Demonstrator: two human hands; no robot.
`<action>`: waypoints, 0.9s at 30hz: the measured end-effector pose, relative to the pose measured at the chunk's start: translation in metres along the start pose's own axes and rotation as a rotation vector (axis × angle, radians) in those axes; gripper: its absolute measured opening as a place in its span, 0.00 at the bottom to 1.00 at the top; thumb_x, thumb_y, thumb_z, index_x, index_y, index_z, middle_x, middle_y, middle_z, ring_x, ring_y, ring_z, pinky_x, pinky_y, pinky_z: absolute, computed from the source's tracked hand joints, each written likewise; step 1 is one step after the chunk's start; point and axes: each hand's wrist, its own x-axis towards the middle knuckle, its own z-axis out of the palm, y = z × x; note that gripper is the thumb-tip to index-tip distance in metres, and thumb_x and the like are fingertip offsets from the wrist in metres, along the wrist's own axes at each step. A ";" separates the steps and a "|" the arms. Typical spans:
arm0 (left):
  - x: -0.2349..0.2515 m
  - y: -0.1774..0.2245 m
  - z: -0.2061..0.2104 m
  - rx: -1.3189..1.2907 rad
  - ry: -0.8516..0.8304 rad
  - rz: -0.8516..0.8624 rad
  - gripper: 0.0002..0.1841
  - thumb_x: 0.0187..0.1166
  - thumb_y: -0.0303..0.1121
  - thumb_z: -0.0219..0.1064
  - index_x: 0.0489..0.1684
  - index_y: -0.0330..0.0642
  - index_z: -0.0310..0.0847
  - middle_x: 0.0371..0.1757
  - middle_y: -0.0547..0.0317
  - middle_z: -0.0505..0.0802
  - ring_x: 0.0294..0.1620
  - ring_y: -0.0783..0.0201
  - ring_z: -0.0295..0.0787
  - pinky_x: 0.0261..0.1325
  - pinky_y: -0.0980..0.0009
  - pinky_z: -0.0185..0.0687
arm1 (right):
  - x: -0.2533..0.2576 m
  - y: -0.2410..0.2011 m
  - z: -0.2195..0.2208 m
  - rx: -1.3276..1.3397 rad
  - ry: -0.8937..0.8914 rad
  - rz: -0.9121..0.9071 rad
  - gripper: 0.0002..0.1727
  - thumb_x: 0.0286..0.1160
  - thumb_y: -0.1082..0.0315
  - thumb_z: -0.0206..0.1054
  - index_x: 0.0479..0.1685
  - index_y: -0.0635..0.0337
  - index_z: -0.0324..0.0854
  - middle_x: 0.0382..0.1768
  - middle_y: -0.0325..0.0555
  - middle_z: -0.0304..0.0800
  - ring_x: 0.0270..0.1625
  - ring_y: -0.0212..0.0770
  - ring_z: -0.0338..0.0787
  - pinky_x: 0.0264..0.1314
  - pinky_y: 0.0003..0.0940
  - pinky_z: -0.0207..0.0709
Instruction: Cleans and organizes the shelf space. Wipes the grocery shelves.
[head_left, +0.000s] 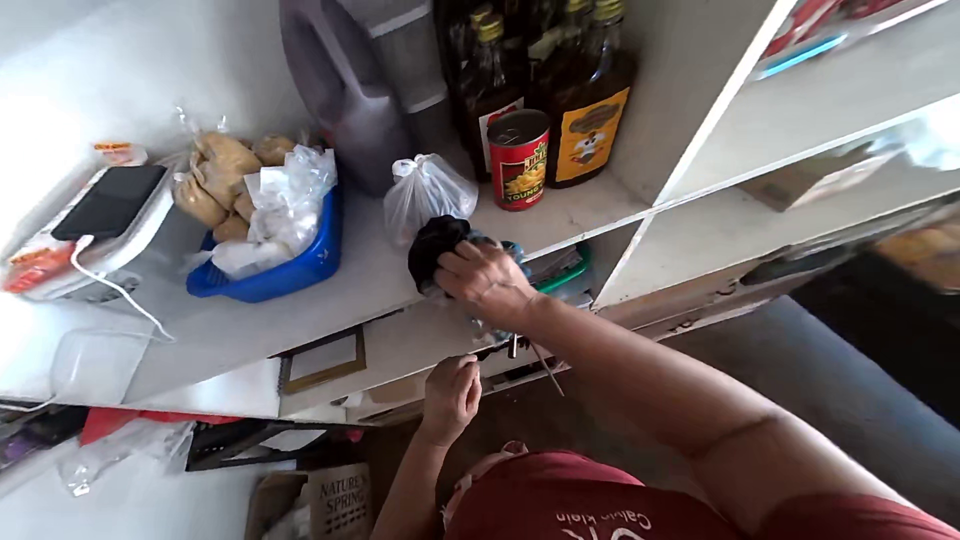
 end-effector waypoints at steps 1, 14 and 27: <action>0.001 -0.003 -0.002 0.004 -0.008 0.004 0.09 0.78 0.27 0.63 0.39 0.36 0.91 0.49 0.48 0.96 0.52 0.57 0.95 0.60 0.66 0.89 | -0.009 0.013 -0.008 -0.010 -0.019 0.035 0.03 0.66 0.73 0.74 0.35 0.59 0.87 0.40 0.51 0.89 0.47 0.56 0.89 0.41 0.52 0.84; 0.064 -0.007 -0.032 0.013 0.238 0.139 0.09 0.84 0.32 0.57 0.42 0.41 0.84 0.51 0.50 0.94 0.53 0.61 0.93 0.59 0.68 0.88 | -0.118 0.091 -0.117 0.145 -0.278 0.546 0.14 0.79 0.57 0.71 0.45 0.62 0.87 0.42 0.55 0.90 0.44 0.58 0.92 0.44 0.64 0.82; 0.179 -0.030 -0.041 0.050 0.466 -0.030 0.19 0.81 0.28 0.62 0.62 0.18 0.77 0.71 0.26 0.82 0.77 0.42 0.78 0.79 0.54 0.74 | -0.187 0.122 -0.229 0.140 0.285 0.769 0.16 0.82 0.63 0.65 0.60 0.64 0.83 0.43 0.55 0.92 0.41 0.42 0.91 0.49 0.47 0.85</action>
